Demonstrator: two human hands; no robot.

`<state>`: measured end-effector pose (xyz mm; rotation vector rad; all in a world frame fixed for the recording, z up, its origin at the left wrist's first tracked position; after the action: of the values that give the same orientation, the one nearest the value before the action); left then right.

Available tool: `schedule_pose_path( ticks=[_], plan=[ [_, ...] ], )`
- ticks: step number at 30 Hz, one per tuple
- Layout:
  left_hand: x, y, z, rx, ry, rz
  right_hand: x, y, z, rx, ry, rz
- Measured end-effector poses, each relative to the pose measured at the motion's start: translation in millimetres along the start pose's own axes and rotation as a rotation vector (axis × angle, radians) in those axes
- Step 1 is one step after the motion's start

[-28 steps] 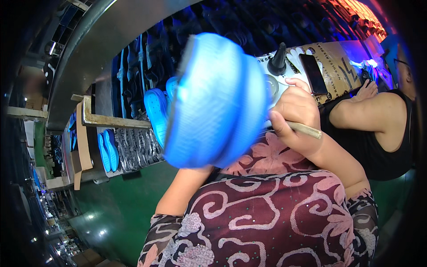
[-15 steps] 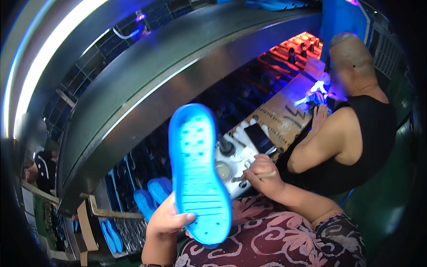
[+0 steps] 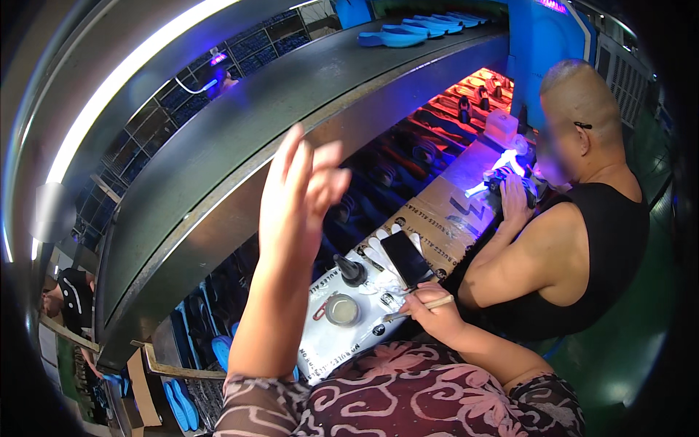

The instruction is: The person picks up shoe soles, applies adhesive onto them using a brush, and places the soles onto an upper conveyor belt.

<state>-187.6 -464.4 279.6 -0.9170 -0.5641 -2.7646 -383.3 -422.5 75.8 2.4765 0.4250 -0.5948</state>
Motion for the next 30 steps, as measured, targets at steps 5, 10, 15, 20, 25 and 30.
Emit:
schedule_pose_path(
  ticks=[5,10,15,20,25,30],
  plan=[
    [-185,-138,-1,-0.233,0.53,0.369,26,0,6,0.08,0.145,-0.11],
    [-329,-301,57,-0.141,1.269,0.639,71,-14,13,0.248,0.375,-0.259],
    [-367,-362,30,-0.49,1.898,0.558,98,-15,-6,0.26,0.411,-0.368],
    [-362,-343,23,-0.596,2.0,0.566,99,-12,-4,0.303,0.318,-0.344],
    [-374,-345,30,-0.51,1.679,0.607,83,3,24,0.375,0.27,-0.124],
    [-370,-366,28,-0.454,0.616,0.884,103,29,9,0.151,0.062,-0.176]
  ],
)
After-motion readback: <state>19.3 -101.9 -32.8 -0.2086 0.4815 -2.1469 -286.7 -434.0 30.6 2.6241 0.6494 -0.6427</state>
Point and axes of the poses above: each hand's wrist, its own y-axis towards the middle knuckle, its own x-axis out of the palm, z = x × y, the point moved 7 cm from there along y, towards the middle knuckle, and after that the axes turned 12 degrees about -y, right-handed, at the moved point
